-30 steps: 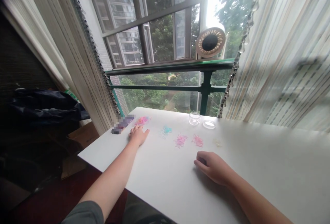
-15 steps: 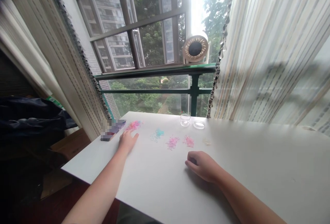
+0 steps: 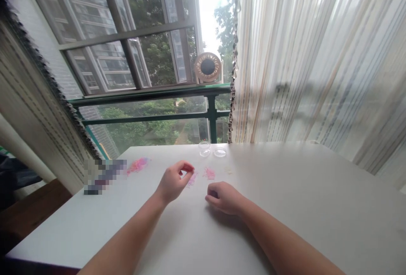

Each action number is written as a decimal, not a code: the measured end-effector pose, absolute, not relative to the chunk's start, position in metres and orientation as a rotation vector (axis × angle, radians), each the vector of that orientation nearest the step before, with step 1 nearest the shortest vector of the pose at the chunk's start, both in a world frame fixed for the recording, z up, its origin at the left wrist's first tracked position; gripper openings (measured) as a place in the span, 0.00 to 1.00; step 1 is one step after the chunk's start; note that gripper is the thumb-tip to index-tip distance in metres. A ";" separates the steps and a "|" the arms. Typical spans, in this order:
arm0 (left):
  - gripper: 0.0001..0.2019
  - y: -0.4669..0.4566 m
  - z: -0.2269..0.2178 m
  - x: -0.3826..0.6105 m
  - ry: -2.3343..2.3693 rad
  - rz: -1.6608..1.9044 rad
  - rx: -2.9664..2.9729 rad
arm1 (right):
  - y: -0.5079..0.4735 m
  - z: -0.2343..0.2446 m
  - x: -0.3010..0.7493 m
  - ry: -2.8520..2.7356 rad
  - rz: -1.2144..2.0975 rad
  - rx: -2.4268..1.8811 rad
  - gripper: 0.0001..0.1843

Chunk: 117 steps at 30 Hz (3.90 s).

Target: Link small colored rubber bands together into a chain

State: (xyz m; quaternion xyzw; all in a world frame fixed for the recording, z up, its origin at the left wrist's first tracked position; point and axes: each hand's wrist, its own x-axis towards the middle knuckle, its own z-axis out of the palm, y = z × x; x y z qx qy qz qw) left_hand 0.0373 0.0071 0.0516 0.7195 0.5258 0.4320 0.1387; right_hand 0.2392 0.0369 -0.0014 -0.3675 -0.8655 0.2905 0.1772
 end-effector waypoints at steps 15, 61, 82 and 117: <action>0.07 -0.005 0.003 0.065 1.380 1.029 2.076 | 0.040 -0.008 0.239 -2.444 0.786 -0.988 0.11; 0.06 -0.004 0.005 0.060 1.372 0.973 2.041 | 0.038 -0.001 0.240 -2.461 0.780 -1.019 0.11; 0.08 -0.003 0.006 0.060 1.461 0.958 1.971 | 0.039 -0.002 0.242 -2.426 0.833 -0.976 0.09; 0.08 -0.005 0.005 0.059 1.368 0.896 2.064 | 0.039 -0.001 0.244 -2.451 0.817 -0.926 0.14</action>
